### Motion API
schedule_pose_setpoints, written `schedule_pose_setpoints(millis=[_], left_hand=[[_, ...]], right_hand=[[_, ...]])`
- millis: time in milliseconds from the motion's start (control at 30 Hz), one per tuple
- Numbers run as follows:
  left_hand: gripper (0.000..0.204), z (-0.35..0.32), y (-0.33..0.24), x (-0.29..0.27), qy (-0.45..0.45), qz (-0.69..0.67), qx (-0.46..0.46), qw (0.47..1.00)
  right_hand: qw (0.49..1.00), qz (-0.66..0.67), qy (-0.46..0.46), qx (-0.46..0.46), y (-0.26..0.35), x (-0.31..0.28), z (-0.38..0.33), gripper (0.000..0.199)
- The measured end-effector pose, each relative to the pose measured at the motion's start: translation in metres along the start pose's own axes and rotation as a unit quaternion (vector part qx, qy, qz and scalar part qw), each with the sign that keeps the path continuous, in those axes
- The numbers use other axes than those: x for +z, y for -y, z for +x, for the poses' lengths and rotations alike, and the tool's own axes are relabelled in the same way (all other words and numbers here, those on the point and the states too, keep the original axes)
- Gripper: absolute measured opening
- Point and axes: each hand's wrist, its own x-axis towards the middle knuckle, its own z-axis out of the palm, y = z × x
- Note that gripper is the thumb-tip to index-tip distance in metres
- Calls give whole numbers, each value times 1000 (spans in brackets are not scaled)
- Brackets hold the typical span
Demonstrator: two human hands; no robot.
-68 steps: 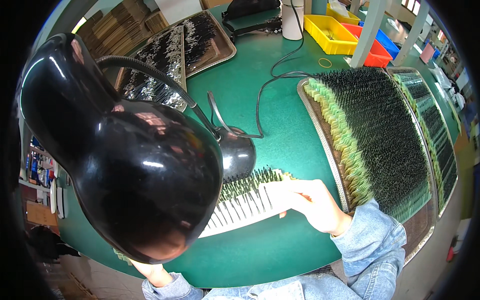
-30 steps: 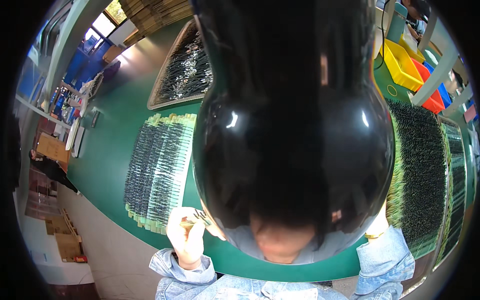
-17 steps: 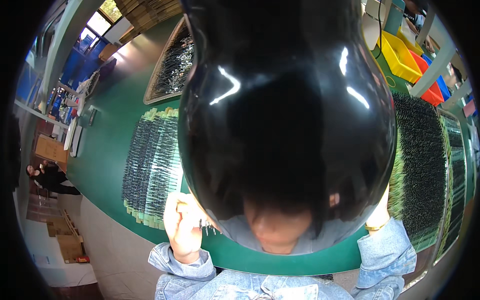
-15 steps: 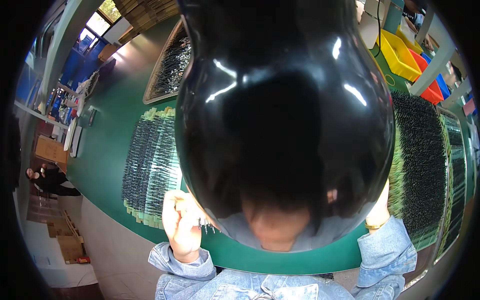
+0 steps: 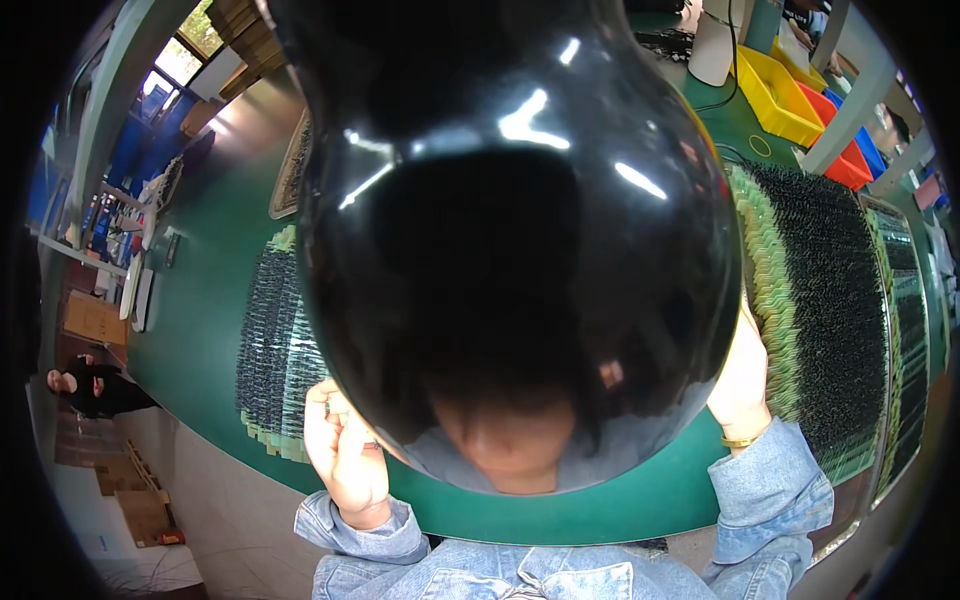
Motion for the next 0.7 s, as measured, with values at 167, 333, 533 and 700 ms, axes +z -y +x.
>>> schedule_pose_setpoints(millis=[167,333,533,700], left_hand=[[38,2,1,11,-41,-7,17,999],[39,3,5,8,-37,-31,29,998],[39,4,-2,16,-68,70,42,994],[32,9,-2,16,-103,50,-2,993]], right_hand=[[786,560,-105,238,-3,3,0,28],[815,519,-64,251,16,4,3,20],[937,328,3,117,1,9,0,19],[926,336,14,172,7,-2,-4,27]])
